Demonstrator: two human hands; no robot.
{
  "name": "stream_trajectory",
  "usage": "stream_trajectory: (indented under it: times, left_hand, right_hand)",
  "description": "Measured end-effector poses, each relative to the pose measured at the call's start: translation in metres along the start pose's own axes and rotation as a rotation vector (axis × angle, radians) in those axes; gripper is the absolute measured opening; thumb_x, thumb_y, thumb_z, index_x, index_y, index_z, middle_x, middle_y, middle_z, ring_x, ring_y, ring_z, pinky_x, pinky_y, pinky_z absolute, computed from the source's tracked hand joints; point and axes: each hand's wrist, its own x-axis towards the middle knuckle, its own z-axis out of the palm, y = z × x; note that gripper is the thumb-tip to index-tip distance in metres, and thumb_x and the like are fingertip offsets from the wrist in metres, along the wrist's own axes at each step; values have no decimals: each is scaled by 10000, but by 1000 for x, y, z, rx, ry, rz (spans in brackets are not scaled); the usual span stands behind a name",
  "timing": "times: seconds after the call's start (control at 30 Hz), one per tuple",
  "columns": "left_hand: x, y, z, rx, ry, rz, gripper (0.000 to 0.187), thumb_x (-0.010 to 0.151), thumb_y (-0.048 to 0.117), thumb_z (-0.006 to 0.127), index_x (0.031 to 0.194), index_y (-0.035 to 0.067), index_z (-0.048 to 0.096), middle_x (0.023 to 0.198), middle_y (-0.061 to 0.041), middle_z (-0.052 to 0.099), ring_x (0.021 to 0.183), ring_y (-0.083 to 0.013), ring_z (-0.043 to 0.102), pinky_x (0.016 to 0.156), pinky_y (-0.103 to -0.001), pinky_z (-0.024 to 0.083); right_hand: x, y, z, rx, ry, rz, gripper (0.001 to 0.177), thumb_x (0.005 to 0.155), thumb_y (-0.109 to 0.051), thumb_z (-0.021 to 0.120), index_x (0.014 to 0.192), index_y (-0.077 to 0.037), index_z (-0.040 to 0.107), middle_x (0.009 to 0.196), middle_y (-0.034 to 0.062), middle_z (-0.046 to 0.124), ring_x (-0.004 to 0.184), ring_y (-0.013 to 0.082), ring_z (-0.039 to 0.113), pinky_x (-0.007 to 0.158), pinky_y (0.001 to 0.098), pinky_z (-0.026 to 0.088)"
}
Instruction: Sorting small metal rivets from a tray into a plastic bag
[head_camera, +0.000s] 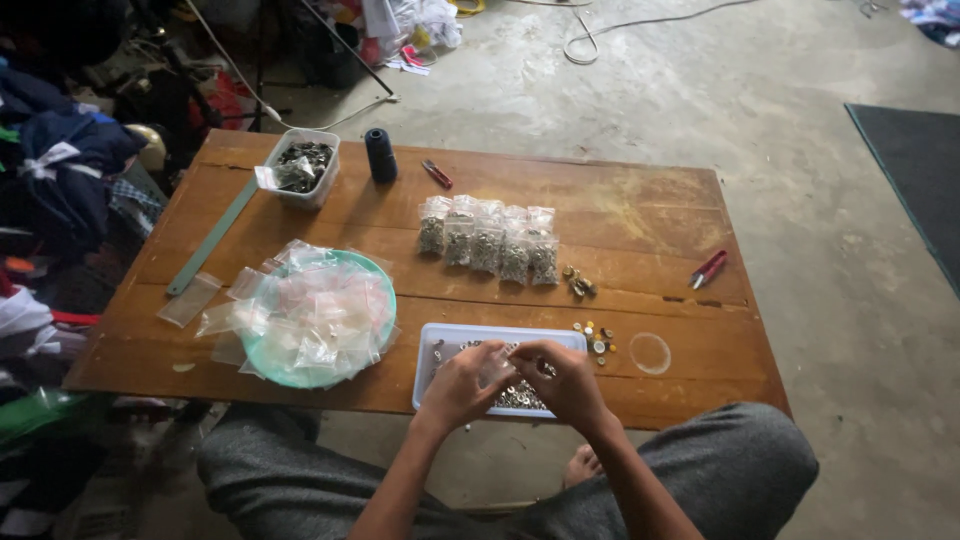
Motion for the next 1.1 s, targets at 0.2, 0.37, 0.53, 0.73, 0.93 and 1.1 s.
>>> stream_trajectory:
  times: [0.2,0.37,0.53,0.73,0.93,1.1]
  left_hand:
    - [3,-16,7,52,14,17,508,980,648,508,1305,267,590,1025,-214,709,983,-478,699,849,-600,557]
    - [5,-9,5,-60,20,-102,490,953,658,537,1237,267,620,935,-236,731,925,-495,705,835,-601,543]
    - [6,-10,5,-153,86,-119,513,935,673,555,1190,233,617,923,-289,712,922,-529,688,807,-612,531]
    - [9,-17,9,-98,76,30,542,951,624,462,1180,145,575,918,-111,794,824,-289,756,737,-398,534]
    - [7,-21,16,-88,69,4,495,952,622,476,1154,174,534,963,-140,772,859,-367,757,715,-453,533]
    - [7,-21,17,9,-12,-143,736,864,791,259,1240,167,364,1122,-250,684,877,-444,716,658,-552,575]
  right_hand:
    - [5,-4,-5,53,95,66,275,876,-100,774,1149,-115,743,801,94,773,666,256,732,633,368,605]
    - [-7,22,-10,-12,-194,214,459,884,-72,733,1324,-42,608,882,204,768,806,396,739,713,489,593]
    - [-21,41,12,-281,-451,110,283,873,-166,779,1134,-94,698,973,176,735,919,420,709,820,498,572]
    - [-21,46,14,-256,-551,253,267,964,-293,635,1144,-98,663,1017,152,632,931,348,640,792,463,500]
    - [-26,49,15,-83,-345,138,77,977,-148,646,1002,-88,687,941,108,691,771,282,673,675,380,500]
    - [-14,24,5,-86,-202,4,85,953,-116,718,1005,-63,675,922,86,702,729,212,664,617,328,509]
